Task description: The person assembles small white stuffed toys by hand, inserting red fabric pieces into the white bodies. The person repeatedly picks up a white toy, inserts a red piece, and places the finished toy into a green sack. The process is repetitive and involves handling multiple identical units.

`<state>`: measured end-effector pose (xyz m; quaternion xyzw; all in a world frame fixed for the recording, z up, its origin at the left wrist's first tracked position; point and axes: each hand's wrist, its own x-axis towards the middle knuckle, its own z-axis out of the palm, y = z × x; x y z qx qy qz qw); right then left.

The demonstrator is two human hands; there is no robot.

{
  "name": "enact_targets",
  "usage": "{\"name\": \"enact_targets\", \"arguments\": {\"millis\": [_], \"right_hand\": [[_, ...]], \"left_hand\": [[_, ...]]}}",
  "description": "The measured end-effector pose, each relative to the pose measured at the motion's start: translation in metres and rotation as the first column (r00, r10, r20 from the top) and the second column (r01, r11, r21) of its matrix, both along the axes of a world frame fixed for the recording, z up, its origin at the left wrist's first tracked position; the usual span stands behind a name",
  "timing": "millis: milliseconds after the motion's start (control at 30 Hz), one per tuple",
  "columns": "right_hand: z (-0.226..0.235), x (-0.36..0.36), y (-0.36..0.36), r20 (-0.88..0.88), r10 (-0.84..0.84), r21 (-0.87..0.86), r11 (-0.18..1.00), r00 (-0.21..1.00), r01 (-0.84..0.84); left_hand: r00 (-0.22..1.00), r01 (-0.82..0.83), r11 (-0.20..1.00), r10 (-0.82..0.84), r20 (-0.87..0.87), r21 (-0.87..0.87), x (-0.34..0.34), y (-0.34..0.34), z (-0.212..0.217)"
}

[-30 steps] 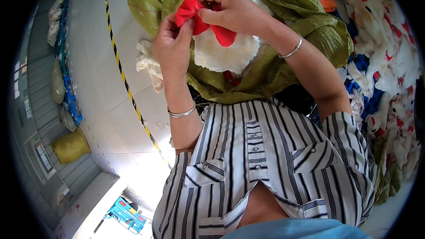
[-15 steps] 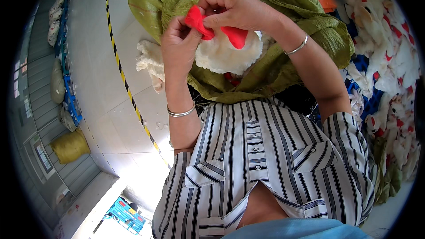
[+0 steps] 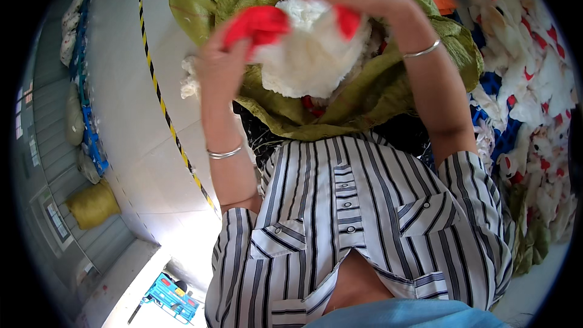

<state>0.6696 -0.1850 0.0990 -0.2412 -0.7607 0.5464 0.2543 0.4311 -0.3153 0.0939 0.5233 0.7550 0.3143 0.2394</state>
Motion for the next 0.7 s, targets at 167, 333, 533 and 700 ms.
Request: {"name": "enact_targets", "arguments": {"millis": [167,333,533,700], "right_hand": [[-0.001,0.072,0.060,-0.596,-0.571,-0.347,0.817,0.564,0.460],[0.006,0.041,0.030,-0.083,-0.478,-0.067,0.878,0.875,0.474],[-0.059,-0.064,-0.049,0.456,0.140,0.064,0.980,0.879,-0.190],[-0.075,-0.065,-0.079,0.345,0.191,0.024,0.977,0.919,-0.213]], "left_hand": [[0.733,-0.620,0.547,0.149,0.663,0.562,-0.081,-0.012,0.034],[0.684,-0.401,0.623,-0.284,0.672,0.672,-0.103,-0.021,0.049],[0.612,-0.148,0.642,-0.538,0.580,0.753,-0.057,-0.020,0.049],[0.480,-0.027,0.710,-0.608,0.632,0.703,-0.002,-0.027,0.033]]}}
